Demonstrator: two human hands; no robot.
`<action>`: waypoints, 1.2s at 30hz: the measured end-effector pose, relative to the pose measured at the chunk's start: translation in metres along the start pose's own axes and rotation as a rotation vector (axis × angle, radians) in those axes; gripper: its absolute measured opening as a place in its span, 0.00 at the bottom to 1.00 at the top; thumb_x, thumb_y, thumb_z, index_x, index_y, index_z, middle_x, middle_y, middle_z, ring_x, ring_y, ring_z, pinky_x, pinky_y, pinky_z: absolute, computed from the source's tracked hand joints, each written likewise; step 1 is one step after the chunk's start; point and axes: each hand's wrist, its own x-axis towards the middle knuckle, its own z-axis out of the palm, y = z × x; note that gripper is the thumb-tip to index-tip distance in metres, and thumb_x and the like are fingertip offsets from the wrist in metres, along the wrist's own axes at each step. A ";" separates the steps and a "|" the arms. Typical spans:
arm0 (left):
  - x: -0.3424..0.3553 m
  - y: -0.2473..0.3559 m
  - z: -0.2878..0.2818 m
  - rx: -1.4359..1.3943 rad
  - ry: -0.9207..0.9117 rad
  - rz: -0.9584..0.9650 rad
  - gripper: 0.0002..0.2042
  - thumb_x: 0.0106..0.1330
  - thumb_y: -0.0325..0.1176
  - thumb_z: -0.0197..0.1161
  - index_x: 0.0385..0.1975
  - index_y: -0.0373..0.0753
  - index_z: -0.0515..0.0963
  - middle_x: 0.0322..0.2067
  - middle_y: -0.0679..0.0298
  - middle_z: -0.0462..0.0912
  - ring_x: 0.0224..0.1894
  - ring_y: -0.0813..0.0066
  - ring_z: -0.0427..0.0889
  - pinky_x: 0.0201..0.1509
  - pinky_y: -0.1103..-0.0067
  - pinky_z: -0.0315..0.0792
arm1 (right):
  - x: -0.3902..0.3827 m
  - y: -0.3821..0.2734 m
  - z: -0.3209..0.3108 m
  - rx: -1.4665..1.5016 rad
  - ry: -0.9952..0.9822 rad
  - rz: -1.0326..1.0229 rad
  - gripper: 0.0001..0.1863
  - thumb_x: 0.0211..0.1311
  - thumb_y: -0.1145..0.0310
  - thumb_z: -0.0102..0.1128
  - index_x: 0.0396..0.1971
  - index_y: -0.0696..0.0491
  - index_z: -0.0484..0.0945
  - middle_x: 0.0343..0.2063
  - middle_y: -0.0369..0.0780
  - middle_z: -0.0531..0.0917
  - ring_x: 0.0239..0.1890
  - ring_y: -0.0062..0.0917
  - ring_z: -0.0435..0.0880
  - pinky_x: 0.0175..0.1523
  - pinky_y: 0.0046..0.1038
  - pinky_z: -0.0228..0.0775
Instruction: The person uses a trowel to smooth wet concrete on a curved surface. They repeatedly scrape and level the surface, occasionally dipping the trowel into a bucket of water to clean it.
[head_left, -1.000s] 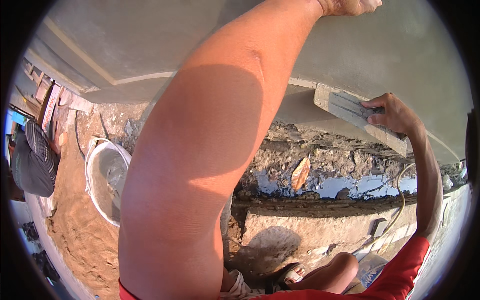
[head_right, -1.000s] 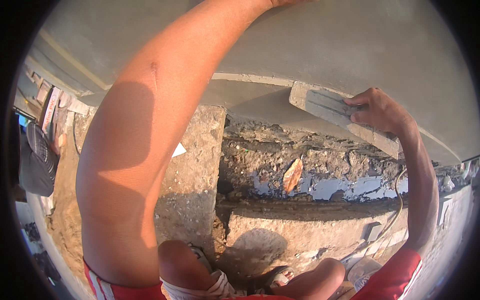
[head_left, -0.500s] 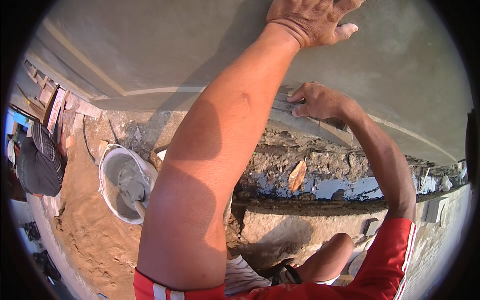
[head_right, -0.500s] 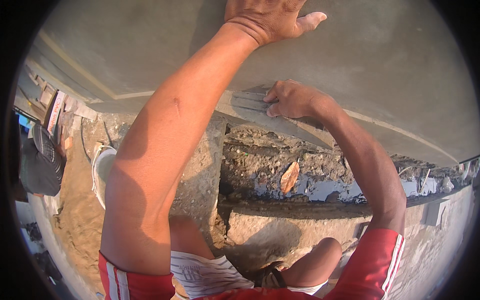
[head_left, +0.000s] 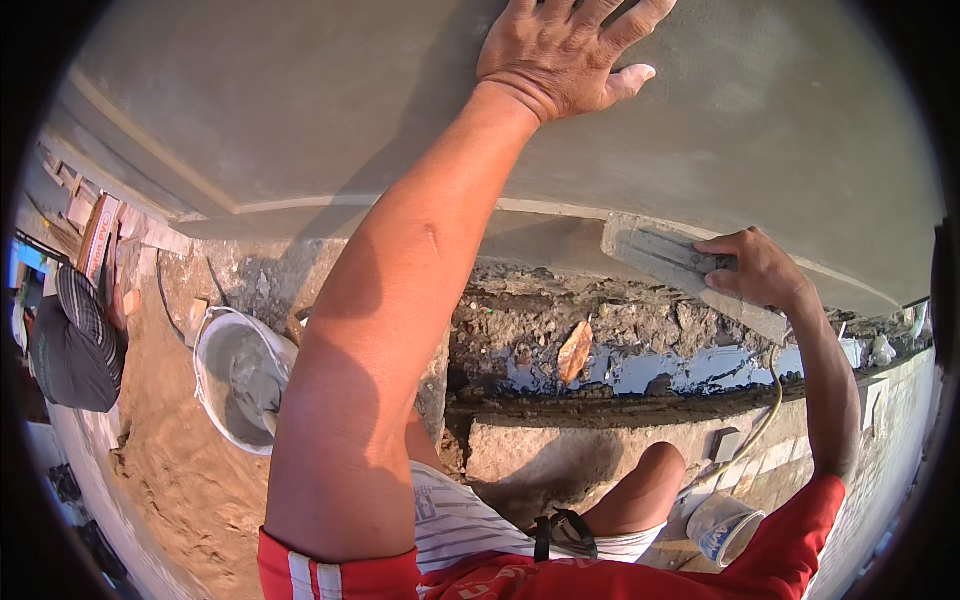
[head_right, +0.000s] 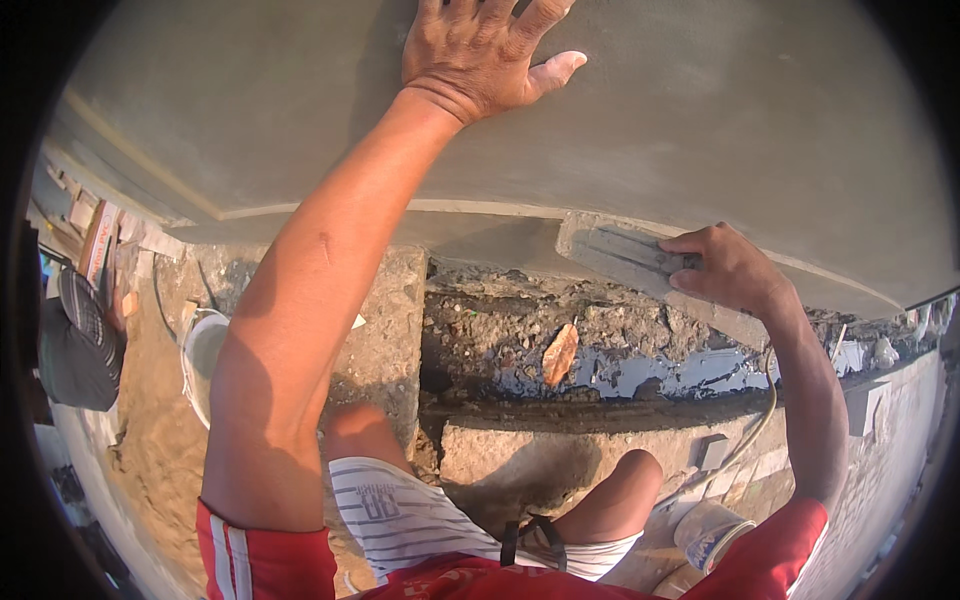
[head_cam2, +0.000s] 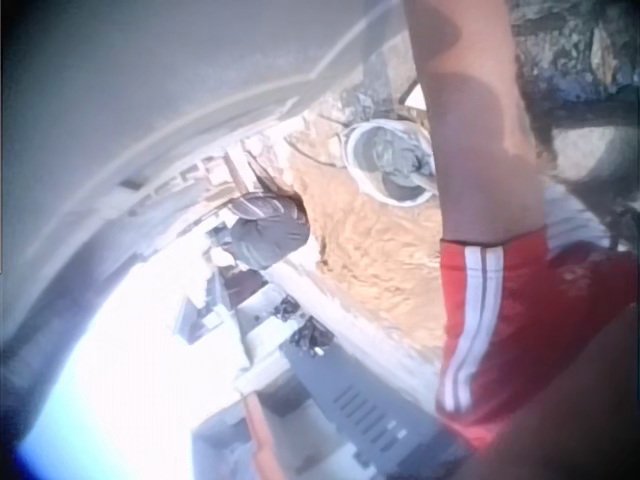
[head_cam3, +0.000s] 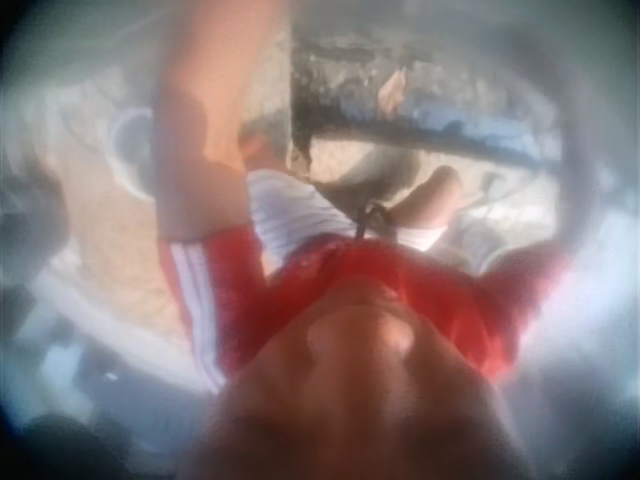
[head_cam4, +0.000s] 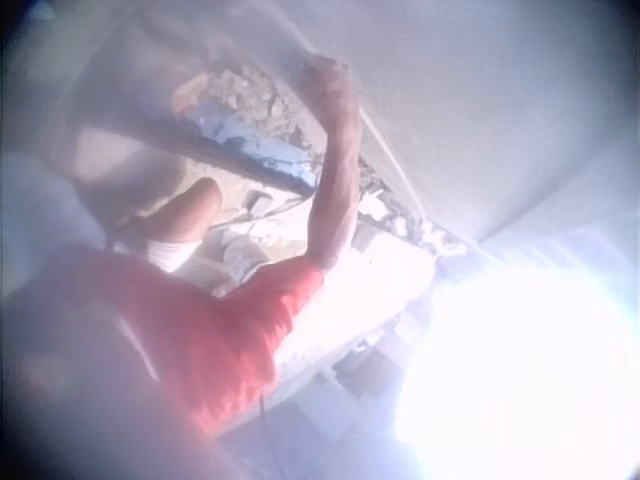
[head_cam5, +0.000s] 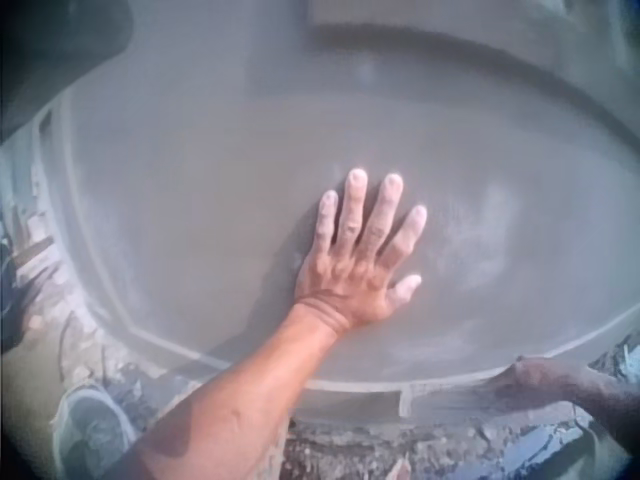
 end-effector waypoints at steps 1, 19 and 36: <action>0.000 0.000 0.000 -0.006 -0.002 0.001 0.45 0.60 0.61 0.59 0.77 0.52 0.51 0.79 0.51 0.39 0.79 0.41 0.37 0.80 0.47 0.32 | 0.014 -0.020 0.009 -0.058 -0.061 0.002 0.25 0.55 0.67 0.72 0.56 0.50 0.83 0.47 0.47 0.88 0.50 0.37 0.87 0.61 0.37 0.76; 0.000 -0.001 -0.001 0.024 -0.022 0.000 0.47 0.59 0.62 0.60 0.77 0.53 0.49 0.79 0.50 0.39 0.79 0.40 0.36 0.80 0.47 0.32 | 0.020 0.058 0.006 0.014 -0.052 0.145 0.26 0.52 0.70 0.73 0.55 0.50 0.83 0.51 0.48 0.86 0.52 0.38 0.86 0.61 0.35 0.74; -0.001 -0.002 0.000 -0.004 0.015 0.013 0.46 0.61 0.62 0.58 0.77 0.52 0.49 0.79 0.51 0.40 0.79 0.41 0.39 0.80 0.48 0.34 | 0.101 -0.055 0.054 0.009 -0.080 -0.152 0.26 0.57 0.64 0.72 0.58 0.49 0.82 0.51 0.47 0.86 0.54 0.40 0.84 0.64 0.38 0.73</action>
